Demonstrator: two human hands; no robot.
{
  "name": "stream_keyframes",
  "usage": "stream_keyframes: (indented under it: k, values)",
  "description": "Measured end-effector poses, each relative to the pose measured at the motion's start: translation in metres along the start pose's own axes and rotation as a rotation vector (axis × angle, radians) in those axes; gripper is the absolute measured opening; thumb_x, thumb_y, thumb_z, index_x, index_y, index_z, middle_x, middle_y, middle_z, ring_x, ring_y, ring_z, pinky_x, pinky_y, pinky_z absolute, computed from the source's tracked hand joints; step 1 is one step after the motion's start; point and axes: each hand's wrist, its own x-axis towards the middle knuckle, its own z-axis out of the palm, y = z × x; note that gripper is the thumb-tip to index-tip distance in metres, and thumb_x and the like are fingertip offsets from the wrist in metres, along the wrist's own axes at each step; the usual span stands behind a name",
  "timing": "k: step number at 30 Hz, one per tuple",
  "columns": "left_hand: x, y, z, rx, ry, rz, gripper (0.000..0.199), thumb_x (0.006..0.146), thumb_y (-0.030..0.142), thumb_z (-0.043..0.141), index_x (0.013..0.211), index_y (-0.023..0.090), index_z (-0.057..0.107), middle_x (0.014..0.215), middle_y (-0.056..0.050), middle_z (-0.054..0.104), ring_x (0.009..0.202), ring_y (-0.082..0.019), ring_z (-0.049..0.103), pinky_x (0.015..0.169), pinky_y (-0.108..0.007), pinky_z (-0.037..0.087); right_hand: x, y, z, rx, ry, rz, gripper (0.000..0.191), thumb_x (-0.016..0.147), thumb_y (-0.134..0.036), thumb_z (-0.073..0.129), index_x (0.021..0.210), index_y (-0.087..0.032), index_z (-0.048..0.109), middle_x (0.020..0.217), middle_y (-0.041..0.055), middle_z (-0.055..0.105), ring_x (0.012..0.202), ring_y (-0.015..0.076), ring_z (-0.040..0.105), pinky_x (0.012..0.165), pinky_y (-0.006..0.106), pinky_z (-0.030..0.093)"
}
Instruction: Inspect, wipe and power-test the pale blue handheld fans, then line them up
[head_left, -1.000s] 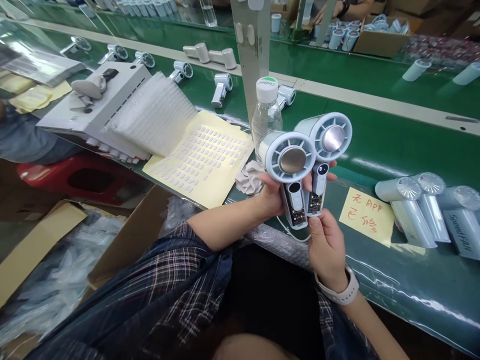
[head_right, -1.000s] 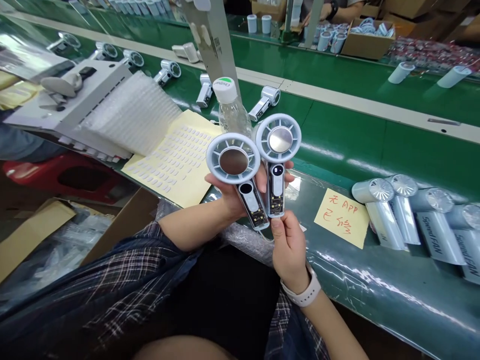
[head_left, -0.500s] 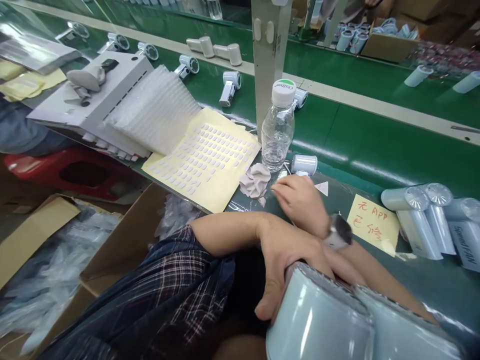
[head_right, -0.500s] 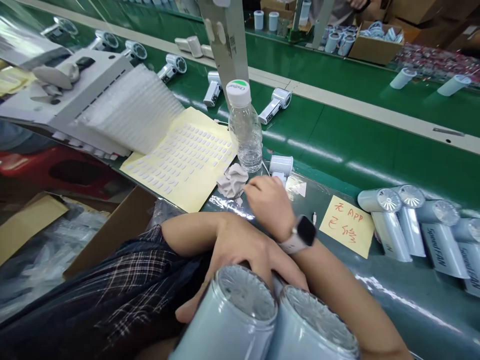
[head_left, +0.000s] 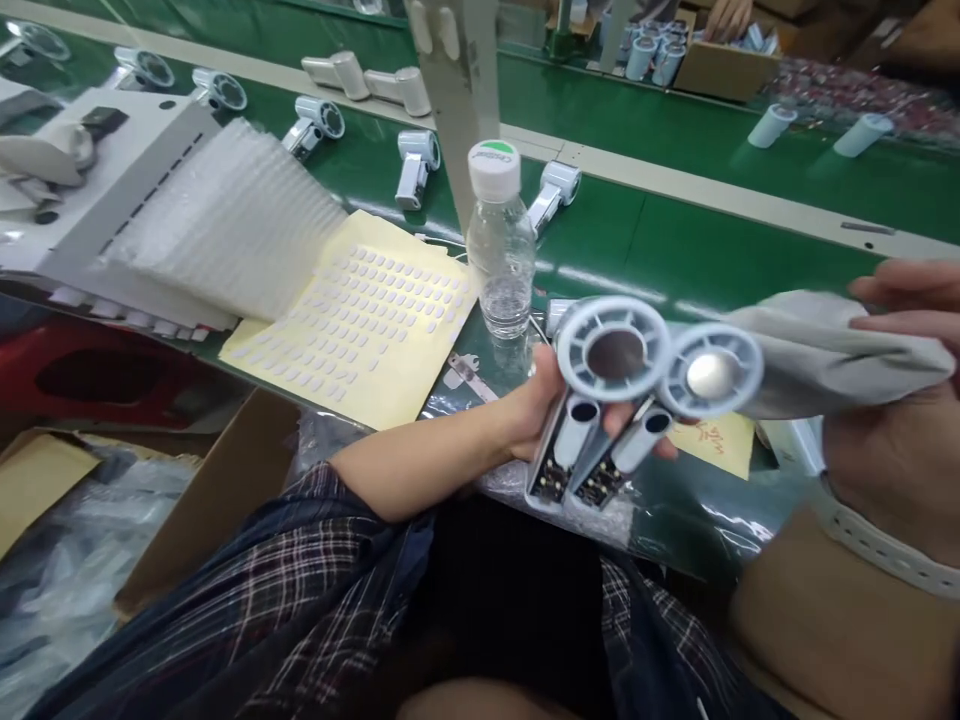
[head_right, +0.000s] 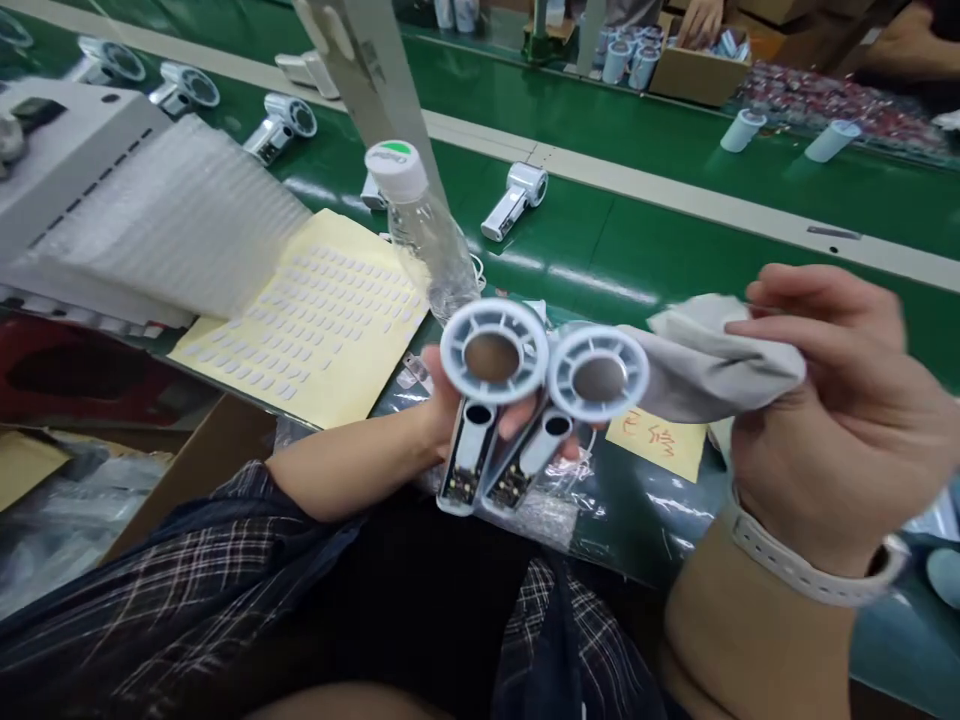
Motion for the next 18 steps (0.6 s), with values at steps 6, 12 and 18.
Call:
stream_keyframes:
  k: [6, 12, 18]
  values:
    - [0.007, -0.012, -0.009, -0.065, -0.059, -0.127, 0.088, 0.051, 0.102, 0.078, 0.067, 0.016, 0.062, 0.089, -0.011, 0.078, 0.096, -0.029, 0.079, 0.091, -0.040, 0.065, -0.039, 0.027, 0.036, 0.716, -0.155, 0.326, 0.033, 0.096, -0.033, 0.084, 0.128, -0.039, 0.078, 0.145, 0.0020, 0.072, 0.131, 0.0275, 0.071, 0.096, 0.045, 0.069]
    - [0.008, -0.026, -0.016, 0.014, -0.023, -0.155, 0.091, 0.048, 0.104, 0.075, 0.068, 0.016, 0.065, 0.087, -0.011, 0.077, 0.086, -0.023, 0.076, 0.086, -0.033, 0.063, -0.044, 0.025, 0.040, 0.931, -0.495, 0.722, 0.054, 0.085, -0.047, 0.094, 0.131, -0.032, 0.070, 0.110, 0.0033, 0.080, 0.056, 0.0176, 0.072, 0.041, 0.032, 0.064]
    - [0.006, -0.021, -0.012, 0.022, -0.040, -0.113, 0.090, 0.052, 0.105, 0.072, 0.068, 0.017, 0.065, 0.079, -0.008, 0.075, 0.081, -0.022, 0.075, 0.082, -0.032, 0.061, -0.047, 0.005, 0.056, 0.719, -0.222, 0.637, 0.029, 0.103, -0.058, 0.072, 0.116, -0.032, 0.075, 0.069, -0.0042, 0.071, 0.036, 0.0163, 0.062, 0.026, 0.026, 0.048]
